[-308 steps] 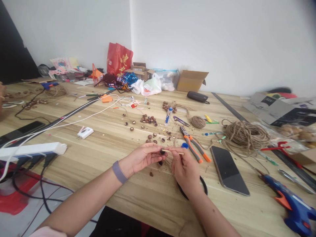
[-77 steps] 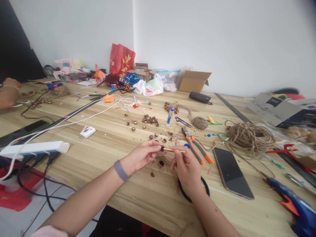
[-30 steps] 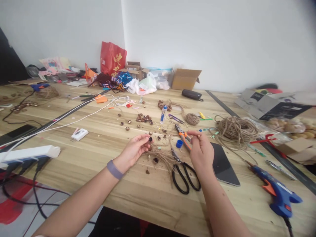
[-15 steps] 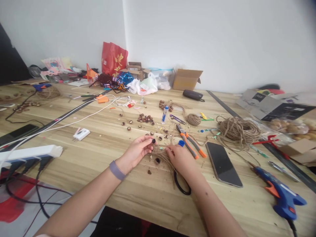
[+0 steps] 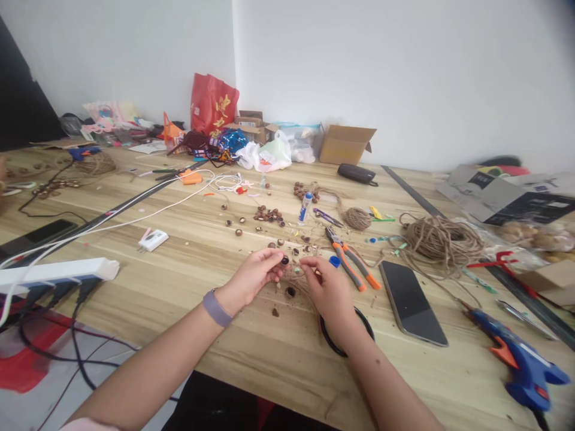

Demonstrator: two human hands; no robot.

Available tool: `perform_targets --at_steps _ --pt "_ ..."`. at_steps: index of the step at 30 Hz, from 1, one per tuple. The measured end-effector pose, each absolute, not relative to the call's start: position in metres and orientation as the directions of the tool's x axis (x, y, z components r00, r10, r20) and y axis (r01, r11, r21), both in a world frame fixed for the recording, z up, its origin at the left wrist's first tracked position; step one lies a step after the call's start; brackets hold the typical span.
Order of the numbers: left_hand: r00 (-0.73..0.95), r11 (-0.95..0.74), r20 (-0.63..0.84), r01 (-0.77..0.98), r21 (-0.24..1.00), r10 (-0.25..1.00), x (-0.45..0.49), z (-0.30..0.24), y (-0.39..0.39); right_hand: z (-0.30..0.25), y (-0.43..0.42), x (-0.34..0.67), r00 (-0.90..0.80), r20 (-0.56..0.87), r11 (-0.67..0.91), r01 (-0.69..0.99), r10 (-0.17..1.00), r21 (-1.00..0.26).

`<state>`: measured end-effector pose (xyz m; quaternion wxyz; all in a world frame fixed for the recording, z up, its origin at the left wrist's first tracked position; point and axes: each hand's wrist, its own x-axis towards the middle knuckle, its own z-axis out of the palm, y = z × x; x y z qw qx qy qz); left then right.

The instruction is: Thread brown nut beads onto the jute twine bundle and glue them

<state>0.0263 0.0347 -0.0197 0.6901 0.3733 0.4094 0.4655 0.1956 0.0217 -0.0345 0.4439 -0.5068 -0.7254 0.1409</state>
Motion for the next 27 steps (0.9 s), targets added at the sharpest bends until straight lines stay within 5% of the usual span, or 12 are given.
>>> perform_targets --at_steps 10,27 --pt "0.296 0.355 -0.278 -0.250 0.901 0.914 0.0281 -0.0200 0.0321 -0.0326 0.0183 0.1943 -0.104 0.487 0.453 0.570 0.867 -0.685" --pt "0.268 0.369 -0.294 -0.300 0.880 0.917 0.0299 -0.0175 0.0311 -0.0325 0.0158 0.1965 -0.343 0.568 0.652 0.536 0.749 -0.536"
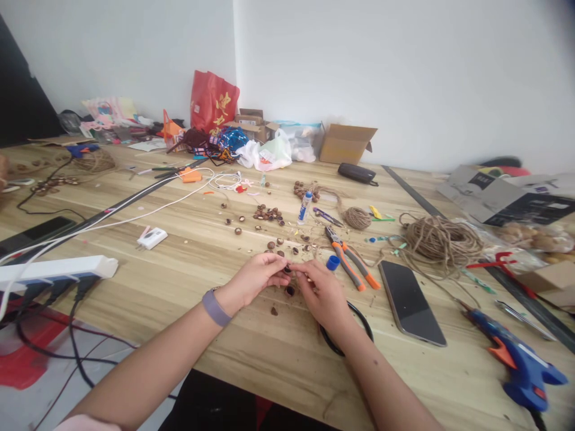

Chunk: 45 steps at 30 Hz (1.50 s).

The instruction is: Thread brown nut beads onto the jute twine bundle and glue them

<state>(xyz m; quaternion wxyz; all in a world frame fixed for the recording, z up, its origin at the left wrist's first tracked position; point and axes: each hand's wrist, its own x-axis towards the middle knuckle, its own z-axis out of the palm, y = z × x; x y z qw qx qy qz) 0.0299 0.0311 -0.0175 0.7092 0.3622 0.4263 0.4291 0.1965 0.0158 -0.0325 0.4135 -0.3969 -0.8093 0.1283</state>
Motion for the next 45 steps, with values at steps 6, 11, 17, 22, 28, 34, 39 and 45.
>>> perform_targets --at_steps 6,11,17,22,28,34,39,45 --pt "0.252 0.395 -0.325 -0.315 0.863 0.912 0.0309 -0.0133 0.0299 -0.0351 0.0165 0.1984 -0.387 0.603 0.690 0.590 0.697 -0.418" --pt "0.247 0.393 -0.330 -0.281 0.876 0.911 0.0301 -0.0146 0.0302 -0.0350 0.0153 0.1976 -0.399 0.598 0.683 0.626 0.695 -0.376" --pt "0.227 0.334 -0.287 -0.205 0.920 0.931 0.0312 -0.0173 0.0299 -0.0352 0.0134 0.1955 -0.416 0.565 0.676 0.622 0.713 -0.395" --pt "0.210 0.285 -0.256 -0.117 0.951 0.943 0.0328 -0.0164 0.0290 -0.0329 0.0115 0.1944 -0.401 0.557 0.666 0.606 0.728 -0.435" --pt "0.210 0.267 -0.249 -0.062 0.962 0.945 0.0338 -0.0153 0.0283 -0.0322 0.0107 0.1940 -0.370 0.543 0.640 0.604 0.753 -0.475" --pt "0.223 0.238 -0.218 -0.065 0.969 0.950 0.0328 -0.0199 0.0301 -0.0329 0.0112 0.1934 -0.348 0.546 0.629 0.597 0.762 -0.498" --pt "0.216 0.211 -0.197 -0.041 0.977 0.956 0.0323 -0.0213 0.0297 -0.0311 0.0107 0.1928 -0.338 0.546 0.620 0.609 0.767 -0.494" --pt "0.237 0.234 -0.206 -0.097 0.967 0.949 0.0319 -0.0205 0.0300 -0.0315 0.0111 0.1935 -0.330 0.534 0.608 0.607 0.778 -0.511"
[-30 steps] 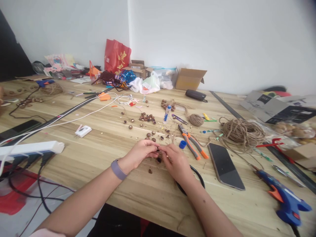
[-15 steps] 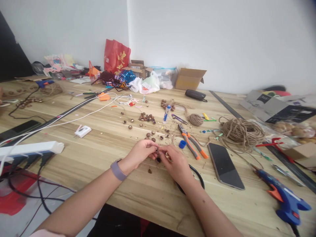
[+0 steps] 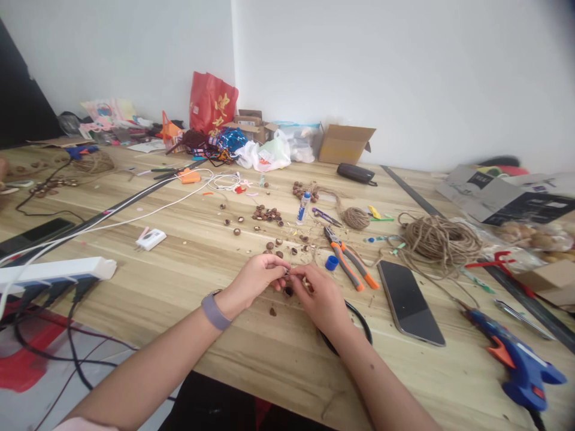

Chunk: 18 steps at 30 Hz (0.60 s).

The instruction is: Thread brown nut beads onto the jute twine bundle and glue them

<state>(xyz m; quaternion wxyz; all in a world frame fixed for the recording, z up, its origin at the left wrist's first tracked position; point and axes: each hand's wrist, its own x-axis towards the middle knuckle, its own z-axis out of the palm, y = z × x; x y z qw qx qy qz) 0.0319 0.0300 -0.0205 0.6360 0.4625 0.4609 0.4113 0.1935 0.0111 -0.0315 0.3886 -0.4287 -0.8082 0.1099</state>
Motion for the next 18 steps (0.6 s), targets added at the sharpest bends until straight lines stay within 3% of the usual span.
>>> perform_targets --at_steps 6,11,14,18 --pt "0.241 0.271 -0.224 -0.184 0.945 0.944 0.031 -0.019 0.031 -0.026 0.012 0.197 -0.270 0.574 0.614 0.544 0.773 -0.571" --pt "0.184 0.283 -0.248 -0.196 0.939 0.951 0.031 -0.018 0.031 -0.013 0.008 0.204 -0.011 0.639 0.556 0.504 0.769 -0.661" --pt "0.157 0.297 -0.267 -0.211 0.931 0.951 0.032 -0.018 0.031 -0.010 0.004 0.205 0.046 0.592 0.498 0.492 0.805 -0.714" --pt "0.159 0.302 -0.271 -0.225 0.926 0.949 0.032 -0.015 0.030 -0.014 0.003 0.201 -0.018 0.448 0.416 0.406 0.894 -0.814"
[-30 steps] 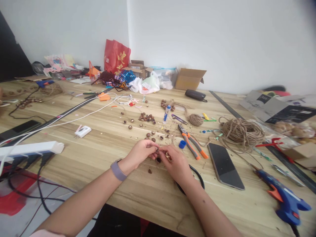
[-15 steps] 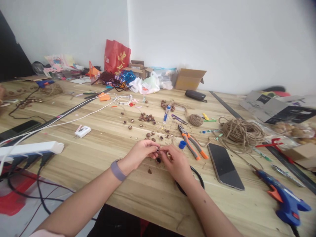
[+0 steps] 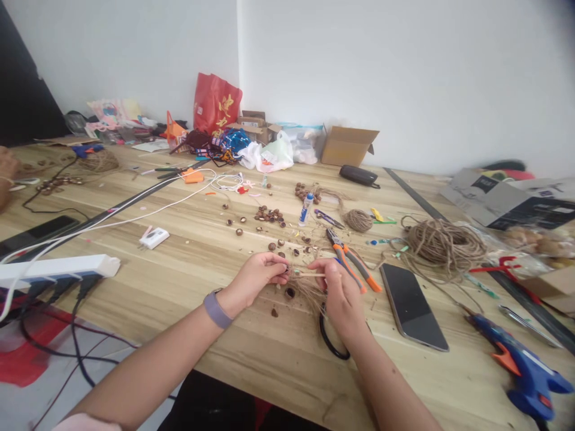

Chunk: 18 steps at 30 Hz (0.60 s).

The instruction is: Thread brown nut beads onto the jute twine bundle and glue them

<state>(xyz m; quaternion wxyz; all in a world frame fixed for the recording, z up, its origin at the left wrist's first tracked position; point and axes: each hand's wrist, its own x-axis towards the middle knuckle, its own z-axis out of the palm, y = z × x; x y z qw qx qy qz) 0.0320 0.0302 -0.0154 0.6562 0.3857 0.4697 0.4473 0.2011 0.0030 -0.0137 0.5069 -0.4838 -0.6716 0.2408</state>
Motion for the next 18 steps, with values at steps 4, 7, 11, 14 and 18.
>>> perform_targets --at_steps 4,7,11,14,18 --pt "0.174 0.317 -0.279 -0.265 0.911 0.945 0.032 -0.013 0.029 -0.020 0.007 0.198 -0.068 0.446 0.438 0.365 0.892 -0.822" --pt "0.182 0.330 -0.287 -0.295 0.897 0.941 0.032 -0.013 0.029 -0.023 0.010 0.199 -0.028 0.486 0.454 0.410 0.873 -0.791" --pt "0.184 0.324 -0.279 -0.299 0.897 0.942 0.031 -0.014 0.029 -0.028 0.012 0.200 -0.009 0.534 0.456 0.530 0.846 -0.715" --pt "0.198 0.336 -0.287 -0.295 0.894 0.937 0.031 -0.015 0.029 -0.032 0.013 0.199 -0.102 0.521 0.469 0.605 0.848 -0.644" --pt "0.226 0.344 -0.285 -0.296 0.891 0.932 0.032 -0.014 0.028 -0.033 0.013 0.197 -0.179 0.481 0.475 0.631 0.858 -0.613"
